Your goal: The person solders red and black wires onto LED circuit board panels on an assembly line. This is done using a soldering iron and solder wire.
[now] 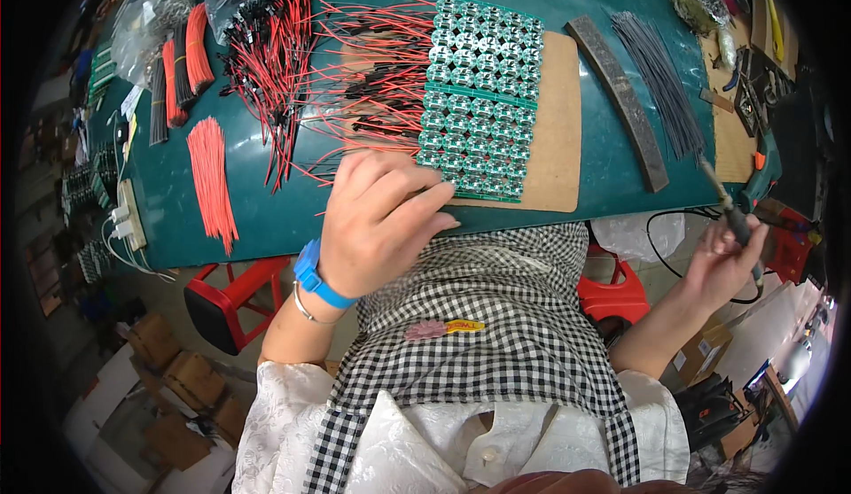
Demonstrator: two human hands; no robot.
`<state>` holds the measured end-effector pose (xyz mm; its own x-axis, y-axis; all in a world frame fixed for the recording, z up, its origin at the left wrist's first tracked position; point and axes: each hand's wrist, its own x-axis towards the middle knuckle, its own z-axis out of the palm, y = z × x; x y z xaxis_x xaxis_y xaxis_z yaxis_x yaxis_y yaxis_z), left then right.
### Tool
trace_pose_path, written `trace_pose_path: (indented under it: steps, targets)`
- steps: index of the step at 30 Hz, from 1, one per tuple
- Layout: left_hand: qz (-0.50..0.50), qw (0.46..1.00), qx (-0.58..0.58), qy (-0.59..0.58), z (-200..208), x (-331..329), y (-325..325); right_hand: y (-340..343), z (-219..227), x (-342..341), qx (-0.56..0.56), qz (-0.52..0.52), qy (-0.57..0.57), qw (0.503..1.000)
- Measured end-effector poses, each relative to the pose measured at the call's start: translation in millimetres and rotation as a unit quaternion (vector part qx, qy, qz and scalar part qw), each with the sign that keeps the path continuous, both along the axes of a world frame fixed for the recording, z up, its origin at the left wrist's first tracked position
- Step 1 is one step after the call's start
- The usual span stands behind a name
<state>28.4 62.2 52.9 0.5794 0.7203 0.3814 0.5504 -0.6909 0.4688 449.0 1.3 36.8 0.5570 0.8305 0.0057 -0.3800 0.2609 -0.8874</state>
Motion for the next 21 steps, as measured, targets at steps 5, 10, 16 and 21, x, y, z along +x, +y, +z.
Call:
trace_pose_path:
  steps: [5,10,16,21]
  targets:
    - [0.023,0.999,-0.021,-0.013,-1,-5,-22,13,18,59,0.059,0.038,0.023,0.997]
    - [0.031,0.998,-0.056,-0.020,-2,9,-36,29,32,82,0.041,-0.079,-0.104,0.991]
    - [0.025,0.998,-0.058,-0.032,-2,14,-44,60,42,79,0.027,-0.137,-0.074,0.987]
    - [0.025,0.998,-0.050,-0.020,4,10,-41,92,46,87,-0.044,-0.265,-0.159,0.950]
